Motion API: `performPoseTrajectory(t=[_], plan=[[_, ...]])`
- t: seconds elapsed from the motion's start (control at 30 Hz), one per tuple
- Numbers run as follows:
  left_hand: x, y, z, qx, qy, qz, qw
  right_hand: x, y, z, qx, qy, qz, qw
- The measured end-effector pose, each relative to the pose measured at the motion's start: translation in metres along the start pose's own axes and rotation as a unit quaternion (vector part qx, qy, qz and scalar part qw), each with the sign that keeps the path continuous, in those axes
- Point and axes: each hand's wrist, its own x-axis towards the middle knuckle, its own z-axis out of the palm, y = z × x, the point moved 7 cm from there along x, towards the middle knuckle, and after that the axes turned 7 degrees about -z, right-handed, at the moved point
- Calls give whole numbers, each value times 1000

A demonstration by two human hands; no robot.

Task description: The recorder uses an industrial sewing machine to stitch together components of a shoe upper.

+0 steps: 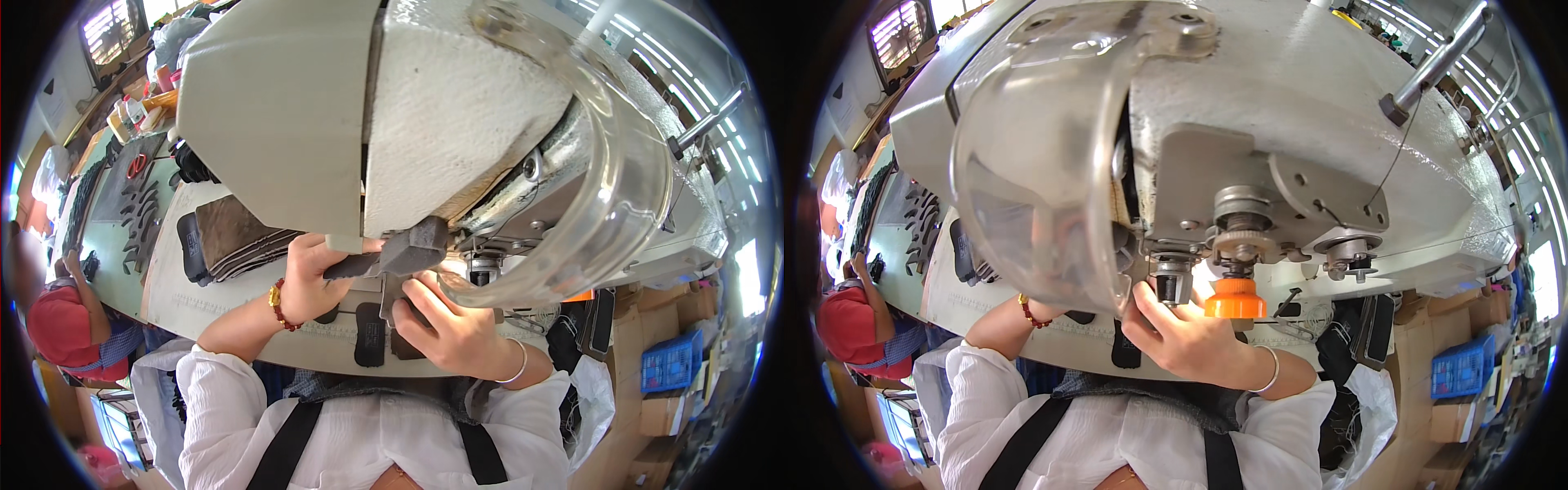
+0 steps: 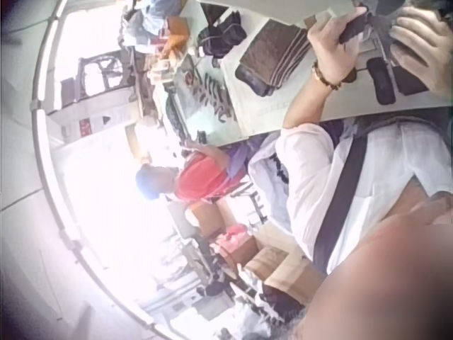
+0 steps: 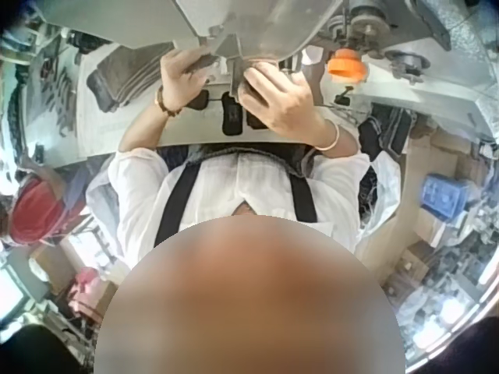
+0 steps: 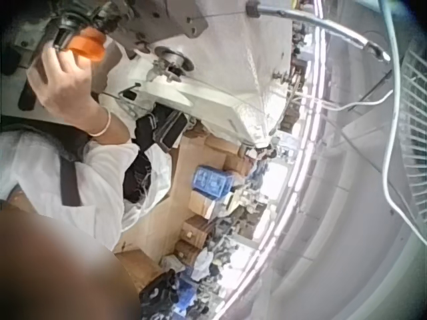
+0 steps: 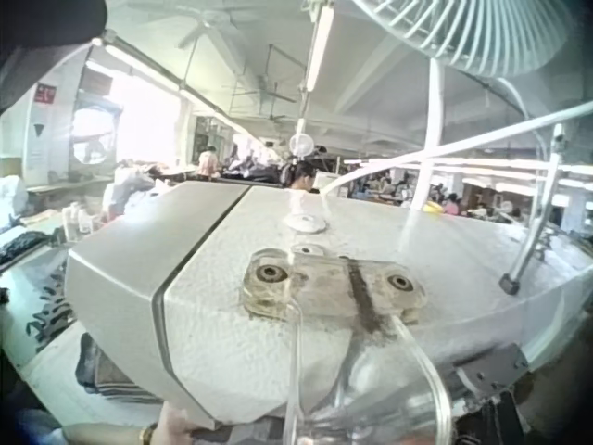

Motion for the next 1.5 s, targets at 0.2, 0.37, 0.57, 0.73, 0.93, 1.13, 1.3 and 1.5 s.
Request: performPoseTrajectory(t=[0.2, 0.37, 0.57, 0.73, 0.93, 1.13, 1.3, 1.5], plan=[[5, 17, 0, 5, -70, 82, 994, 0, -1, -10, -6, 88, -29, 996], [4, 38, 0, 128, -87, 247, 957, -4, -1, -13, -29, 84, -39, 995], [-2, 29, 6, 139, -92, 248, 954, -1, -1, -16, -24, 72, -62, 995], [-9, 37, 8, 223, -45, 329, 916, -2, -2, -15, -26, 82, -64, 994], [-5, 46, 11, 208, -58, 306, 927, -4, -4, -11, -83, 103, -69, 989], [-5, 55, 10, 290, -82, 331, 894, -7, -8, -7, -88, 60, -141, 984], [-10, 28, 17, 258, -25, 292, 920, -15, -14, 18, -300, 21, -289, 909], [-15, -14, 21, 251, -72, 224, 939, -18, -6, 24, -304, -5, -212, 929]])
